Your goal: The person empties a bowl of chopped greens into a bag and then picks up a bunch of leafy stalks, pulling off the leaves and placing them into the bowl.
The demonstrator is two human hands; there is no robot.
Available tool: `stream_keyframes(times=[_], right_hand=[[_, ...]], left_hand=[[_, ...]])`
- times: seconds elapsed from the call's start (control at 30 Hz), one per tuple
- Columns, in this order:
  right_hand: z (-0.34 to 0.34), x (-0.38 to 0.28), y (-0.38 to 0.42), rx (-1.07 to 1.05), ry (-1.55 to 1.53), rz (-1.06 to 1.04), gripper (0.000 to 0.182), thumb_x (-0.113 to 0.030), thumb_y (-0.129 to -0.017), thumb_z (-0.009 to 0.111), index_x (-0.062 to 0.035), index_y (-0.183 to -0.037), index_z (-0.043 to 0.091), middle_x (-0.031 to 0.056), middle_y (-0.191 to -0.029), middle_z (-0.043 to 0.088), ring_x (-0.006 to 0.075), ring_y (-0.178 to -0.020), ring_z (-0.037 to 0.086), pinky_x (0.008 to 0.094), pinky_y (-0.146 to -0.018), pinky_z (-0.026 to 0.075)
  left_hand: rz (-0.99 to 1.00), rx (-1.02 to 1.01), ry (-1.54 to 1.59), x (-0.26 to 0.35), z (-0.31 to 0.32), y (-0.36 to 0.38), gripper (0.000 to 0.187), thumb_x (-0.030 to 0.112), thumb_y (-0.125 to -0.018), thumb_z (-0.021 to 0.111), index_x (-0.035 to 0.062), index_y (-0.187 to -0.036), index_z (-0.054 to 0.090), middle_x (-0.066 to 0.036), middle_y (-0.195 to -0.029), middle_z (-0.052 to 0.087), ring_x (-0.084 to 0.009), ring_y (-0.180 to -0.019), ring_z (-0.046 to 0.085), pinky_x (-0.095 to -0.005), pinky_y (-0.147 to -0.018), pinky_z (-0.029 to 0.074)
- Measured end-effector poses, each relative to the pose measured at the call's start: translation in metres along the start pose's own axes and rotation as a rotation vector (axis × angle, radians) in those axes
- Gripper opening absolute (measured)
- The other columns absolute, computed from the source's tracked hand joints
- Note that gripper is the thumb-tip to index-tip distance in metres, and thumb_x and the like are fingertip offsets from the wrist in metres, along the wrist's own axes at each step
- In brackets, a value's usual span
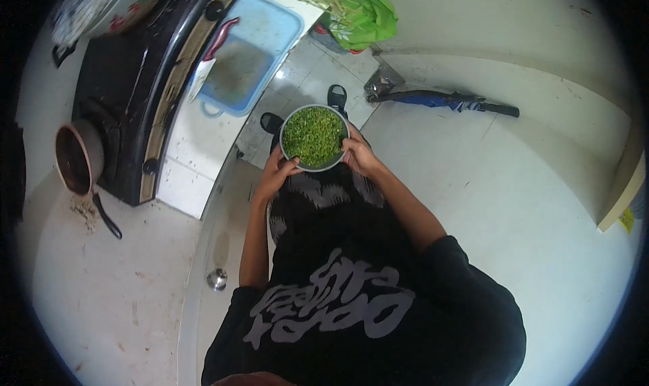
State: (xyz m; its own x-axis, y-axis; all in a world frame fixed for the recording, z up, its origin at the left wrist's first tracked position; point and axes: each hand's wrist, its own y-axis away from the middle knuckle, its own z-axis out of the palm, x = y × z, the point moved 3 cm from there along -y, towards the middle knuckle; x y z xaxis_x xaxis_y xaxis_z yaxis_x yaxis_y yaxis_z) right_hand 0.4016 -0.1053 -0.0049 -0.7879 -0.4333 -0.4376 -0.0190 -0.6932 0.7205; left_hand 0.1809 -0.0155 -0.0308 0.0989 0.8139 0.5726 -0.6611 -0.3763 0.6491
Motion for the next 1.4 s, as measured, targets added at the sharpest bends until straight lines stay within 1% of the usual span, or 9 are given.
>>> stream_keyframes(times=[0.23,0.43,0.6,0.87,1.0,1.03,1.07,1.13,1.4], right_hand=[[-0.090,-0.006,-0.028,0.132,-0.148,0.012,0.085,0.000,-0.077,0.046,-0.0155,-0.158,0.026,0.0110,-0.142,0.050,0.0266,-0.123,0.057,0.0465,-0.101,0.052],[-0.179,-0.034,-0.055,0.231,-0.200,-0.009,0.066,0.001,-0.076,0.048,-0.0085,-0.141,0.042,0.0102,-0.127,0.057,0.0279,-0.117,0.059,0.0517,-0.100,0.051],[-0.235,-0.080,-0.073,0.263,-0.317,-0.066,0.059,0.000,-0.078,0.048,-0.0080,-0.136,0.045,0.0094,-0.124,0.058,0.0269,-0.115,0.059,0.0532,-0.100,0.050],[-0.294,-0.124,-0.105,0.341,-0.325,-0.101,0.060,-0.001,-0.079,0.049,-0.0134,-0.137,0.046,0.0046,-0.116,0.058,0.0225,-0.108,0.059,0.0503,-0.101,0.048],[-0.326,-0.135,-0.129,0.366,-0.336,-0.156,0.060,-0.001,-0.078,0.049,-0.0133,-0.137,0.047,0.0054,-0.120,0.060,0.0226,-0.112,0.059,0.0484,-0.100,0.048],[-0.334,-0.137,-0.140,0.362,-0.335,-0.174,0.060,-0.001,-0.078,0.049,-0.0133,-0.137,0.047,0.0054,-0.120,0.060,0.0226,-0.112,0.059,0.0484,-0.100,0.048],[-0.339,-0.136,-0.144,0.357,-0.344,-0.207,0.059,-0.001,-0.078,0.048,-0.0121,-0.136,0.048,0.0064,-0.122,0.059,0.0236,-0.113,0.059,0.0479,-0.101,0.048],[-0.342,-0.138,-0.151,0.343,-0.339,-0.241,0.059,-0.001,-0.078,0.048,-0.0108,-0.136,0.048,0.0073,-0.125,0.059,0.0245,-0.115,0.059,0.0474,-0.101,0.048],[-0.333,-0.113,-0.176,0.370,-0.542,-0.339,0.057,-0.004,-0.076,0.049,-0.0031,-0.132,0.049,0.0133,-0.131,0.059,0.0294,-0.121,0.058,0.0473,-0.106,0.047]], left_hand=[[-0.046,-0.095,-0.194,-0.018,0.020,-0.085,0.074,0.020,-0.096,0.069,0.0052,-0.156,0.027,-0.017,-0.142,0.051,-0.0297,-0.126,0.057,-0.0439,-0.096,0.058],[-0.182,-0.157,-0.049,-0.025,0.038,-0.190,0.073,0.037,-0.100,0.062,0.0073,-0.157,0.027,-0.017,-0.145,0.050,-0.0321,-0.126,0.058,-0.0456,-0.099,0.055],[-0.122,-0.032,-0.282,-0.009,0.064,-0.295,0.061,0.045,-0.102,0.058,0.0117,-0.151,0.044,-0.015,-0.137,0.059,-0.0282,-0.123,0.059,-0.0421,-0.103,0.050],[0.014,0.194,-0.313,-0.037,0.081,-0.435,0.044,0.034,-0.104,0.055,0.0049,-0.138,0.054,-0.012,-0.129,0.065,-0.0225,-0.111,0.064,-0.0382,-0.098,0.051],[0.144,0.309,-0.398,-0.038,0.096,-0.506,0.039,0.024,-0.103,0.058,0.0042,-0.137,0.056,-0.013,-0.125,0.065,-0.0253,-0.110,0.065,-0.0365,-0.089,0.057],[0.137,0.352,-0.341,-0.027,0.103,-0.525,0.030,0.011,-0.100,0.059,0.0027,-0.129,0.060,-0.014,-0.123,0.064,-0.0241,-0.106,0.065,-0.0394,-0.092,0.055],[0.140,0.343,-0.347,-0.021,0.104,-0.539,0.030,0.011,-0.100,0.059,0.0027,-0.129,0.060,-0.014,-0.123,0.064,-0.0241,-0.106,0.065,-0.0394,-0.092,0.055],[0.495,0.369,-0.613,-0.004,0.107,-0.569,0.030,0.008,-0.098,0.061,0.0017,-0.127,0.060,-0.019,-0.132,0.056,-0.0278,-0.115,0.060,-0.0369,-0.094,0.054],[0.437,0.257,-0.867,-0.004,0.076,-0.649,0.052,0.011,-0.093,0.067,0.0001,-0.140,0.046,-0.024,-0.137,0.054,-0.0357,-0.119,0.059,-0.0389,-0.093,0.052]])
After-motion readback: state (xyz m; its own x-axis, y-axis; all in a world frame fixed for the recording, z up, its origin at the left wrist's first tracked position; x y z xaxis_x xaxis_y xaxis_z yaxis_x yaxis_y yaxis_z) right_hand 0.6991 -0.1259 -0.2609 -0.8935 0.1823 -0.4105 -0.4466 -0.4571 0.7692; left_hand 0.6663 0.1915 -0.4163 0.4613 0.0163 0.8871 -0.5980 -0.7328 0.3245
